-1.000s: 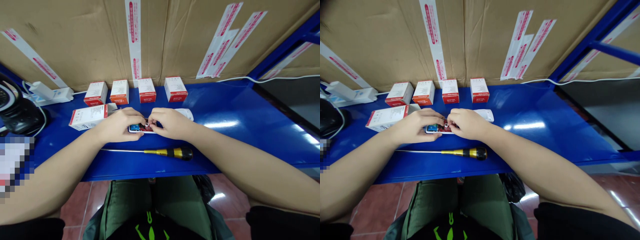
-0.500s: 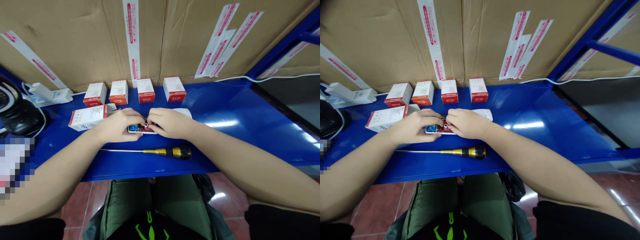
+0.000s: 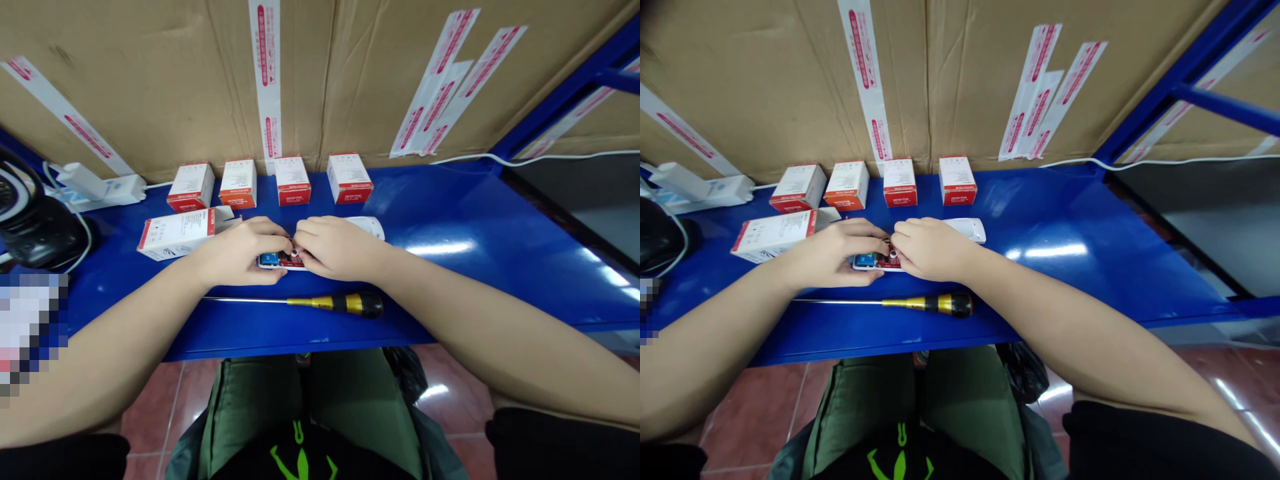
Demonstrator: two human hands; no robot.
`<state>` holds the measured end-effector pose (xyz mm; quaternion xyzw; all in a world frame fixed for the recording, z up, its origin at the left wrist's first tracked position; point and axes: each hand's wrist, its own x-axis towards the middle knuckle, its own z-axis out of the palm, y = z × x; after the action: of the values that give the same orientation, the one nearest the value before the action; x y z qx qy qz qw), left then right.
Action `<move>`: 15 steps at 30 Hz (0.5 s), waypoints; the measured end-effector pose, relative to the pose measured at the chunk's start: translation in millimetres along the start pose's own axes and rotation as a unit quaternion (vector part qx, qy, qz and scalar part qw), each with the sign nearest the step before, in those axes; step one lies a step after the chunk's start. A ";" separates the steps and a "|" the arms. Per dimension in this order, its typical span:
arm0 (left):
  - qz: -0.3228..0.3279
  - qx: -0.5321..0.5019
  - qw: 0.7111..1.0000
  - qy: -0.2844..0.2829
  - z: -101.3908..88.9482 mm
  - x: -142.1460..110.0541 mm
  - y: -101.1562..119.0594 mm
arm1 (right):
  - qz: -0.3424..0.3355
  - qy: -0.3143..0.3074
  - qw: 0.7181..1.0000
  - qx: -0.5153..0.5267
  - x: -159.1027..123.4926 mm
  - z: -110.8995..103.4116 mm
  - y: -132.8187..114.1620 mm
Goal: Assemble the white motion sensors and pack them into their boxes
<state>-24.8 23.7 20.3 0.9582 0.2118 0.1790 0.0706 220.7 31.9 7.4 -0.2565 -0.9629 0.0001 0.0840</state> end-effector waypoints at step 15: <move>-0.028 -0.003 0.999 -0.046 2.4 -4.7 -3.0 | 0.128 -0.171 0.961 0.178 -63.7 -62.4 -17.2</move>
<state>-28.9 24.3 16.0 0.9590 0.2340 0.1331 0.0880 276.8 -17.2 59.3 -0.3546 -0.9064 0.2264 -0.0382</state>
